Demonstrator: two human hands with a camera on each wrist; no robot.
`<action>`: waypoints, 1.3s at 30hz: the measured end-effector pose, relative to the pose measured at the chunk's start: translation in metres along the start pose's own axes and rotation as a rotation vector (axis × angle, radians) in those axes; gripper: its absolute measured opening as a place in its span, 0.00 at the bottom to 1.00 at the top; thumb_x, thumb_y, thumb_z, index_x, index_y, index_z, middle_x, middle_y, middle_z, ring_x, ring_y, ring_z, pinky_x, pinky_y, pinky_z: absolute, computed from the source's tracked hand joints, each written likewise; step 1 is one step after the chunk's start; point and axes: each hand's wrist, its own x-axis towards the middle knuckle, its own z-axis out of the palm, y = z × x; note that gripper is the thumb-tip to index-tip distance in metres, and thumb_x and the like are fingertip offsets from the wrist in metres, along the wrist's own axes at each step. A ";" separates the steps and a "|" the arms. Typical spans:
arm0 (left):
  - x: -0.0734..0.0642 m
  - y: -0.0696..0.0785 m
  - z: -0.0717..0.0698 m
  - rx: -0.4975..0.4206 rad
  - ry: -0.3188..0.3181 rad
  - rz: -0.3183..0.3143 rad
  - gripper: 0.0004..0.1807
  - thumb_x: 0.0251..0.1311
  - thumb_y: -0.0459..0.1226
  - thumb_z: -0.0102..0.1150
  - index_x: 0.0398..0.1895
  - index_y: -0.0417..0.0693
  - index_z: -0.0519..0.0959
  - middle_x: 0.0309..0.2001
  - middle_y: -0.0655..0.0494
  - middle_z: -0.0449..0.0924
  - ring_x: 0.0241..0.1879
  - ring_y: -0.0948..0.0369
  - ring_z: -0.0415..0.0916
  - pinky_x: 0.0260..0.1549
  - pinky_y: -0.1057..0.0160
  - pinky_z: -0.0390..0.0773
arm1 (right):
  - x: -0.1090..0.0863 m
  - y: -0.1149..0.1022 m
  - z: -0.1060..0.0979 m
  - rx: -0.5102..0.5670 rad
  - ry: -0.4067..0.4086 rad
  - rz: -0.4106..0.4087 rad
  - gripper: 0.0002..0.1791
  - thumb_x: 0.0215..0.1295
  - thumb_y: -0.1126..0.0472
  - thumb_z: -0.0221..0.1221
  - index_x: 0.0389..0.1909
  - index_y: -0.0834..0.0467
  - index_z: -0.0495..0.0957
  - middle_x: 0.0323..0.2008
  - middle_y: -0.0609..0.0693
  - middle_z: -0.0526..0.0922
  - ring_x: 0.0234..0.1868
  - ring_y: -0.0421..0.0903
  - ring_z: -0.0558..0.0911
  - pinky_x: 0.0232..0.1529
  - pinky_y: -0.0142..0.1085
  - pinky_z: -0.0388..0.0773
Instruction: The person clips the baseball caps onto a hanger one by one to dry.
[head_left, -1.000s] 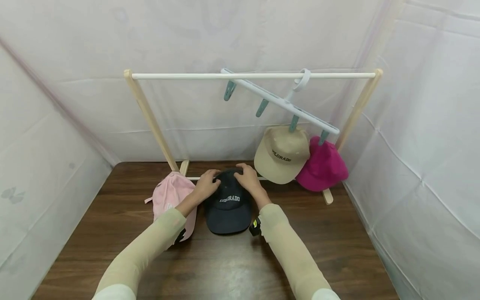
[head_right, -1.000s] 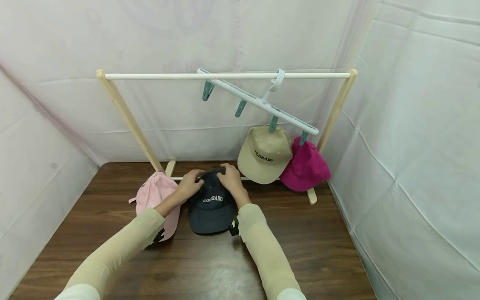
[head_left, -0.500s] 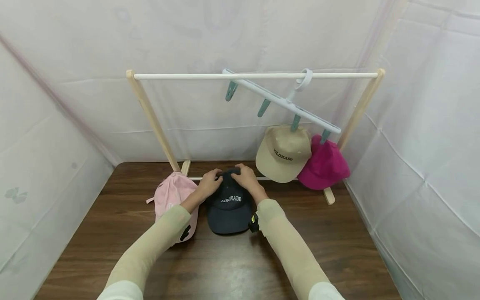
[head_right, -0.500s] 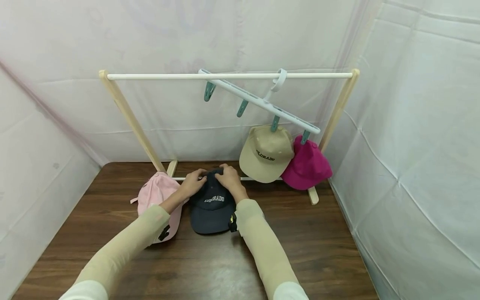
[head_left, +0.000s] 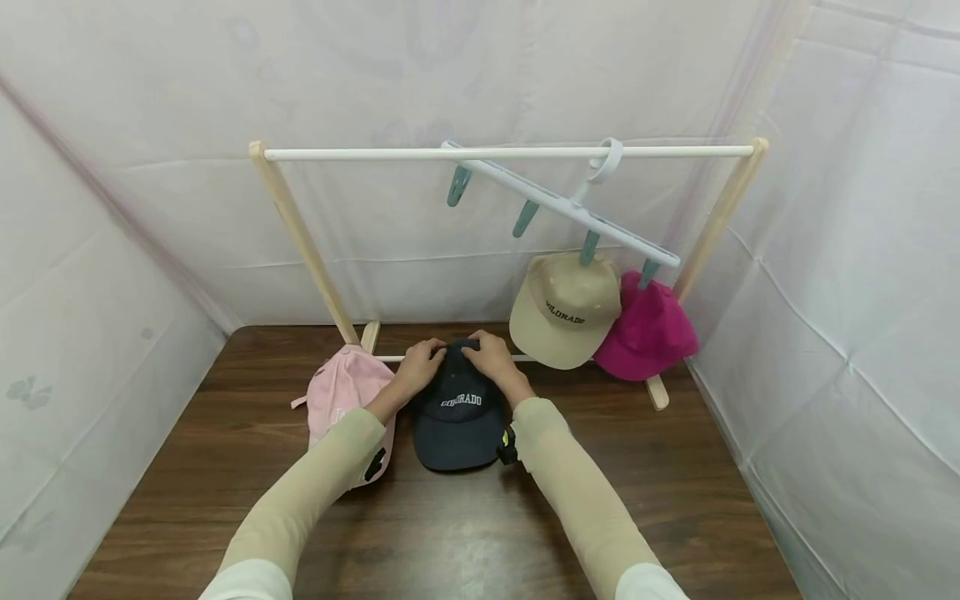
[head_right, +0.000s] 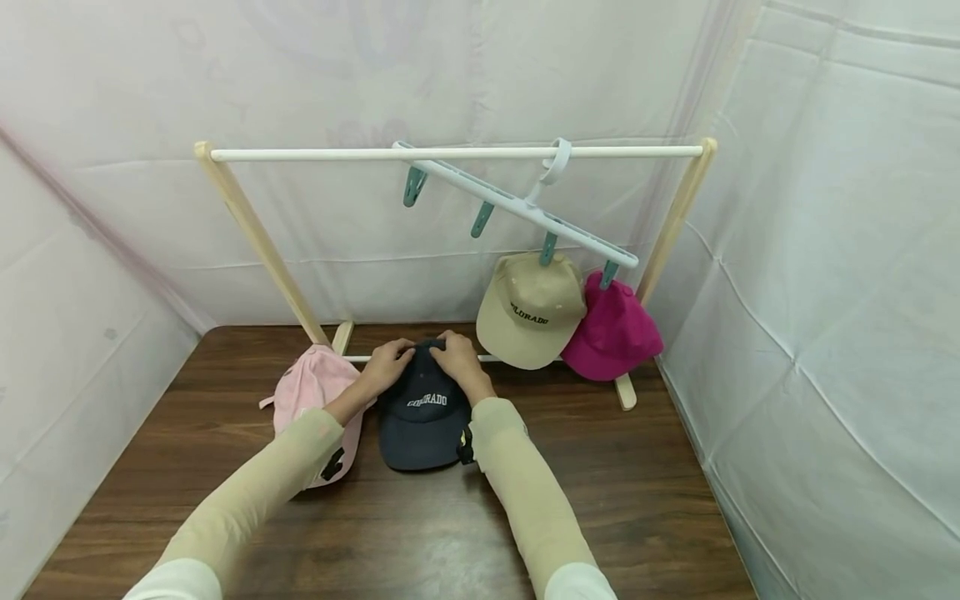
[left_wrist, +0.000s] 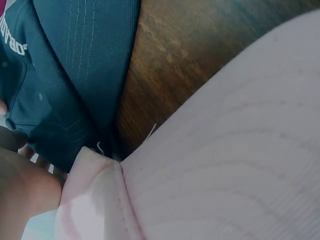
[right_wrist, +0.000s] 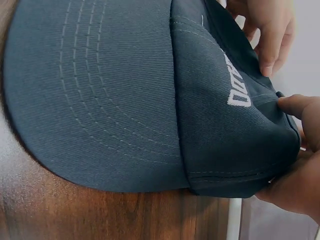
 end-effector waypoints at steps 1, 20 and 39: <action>0.000 0.000 0.000 0.004 0.001 0.002 0.18 0.79 0.39 0.47 0.61 0.37 0.77 0.56 0.37 0.80 0.57 0.43 0.78 0.54 0.44 0.77 | 0.000 0.000 0.000 0.005 0.002 -0.003 0.21 0.76 0.54 0.57 0.63 0.60 0.76 0.57 0.60 0.82 0.56 0.57 0.82 0.56 0.48 0.80; -0.004 0.001 -0.002 -0.081 0.066 0.016 0.12 0.79 0.38 0.47 0.50 0.41 0.80 0.49 0.42 0.84 0.48 0.48 0.81 0.47 0.47 0.78 | -0.006 -0.003 -0.002 0.041 0.046 -0.057 0.15 0.76 0.58 0.58 0.56 0.61 0.79 0.51 0.59 0.84 0.49 0.55 0.84 0.49 0.46 0.82; -0.001 0.003 -0.004 -0.100 0.087 0.068 0.11 0.79 0.37 0.47 0.50 0.40 0.78 0.48 0.40 0.84 0.47 0.46 0.81 0.47 0.46 0.78 | -0.005 -0.004 0.001 0.074 0.142 -0.070 0.13 0.74 0.59 0.60 0.54 0.61 0.80 0.49 0.59 0.85 0.49 0.56 0.85 0.48 0.47 0.82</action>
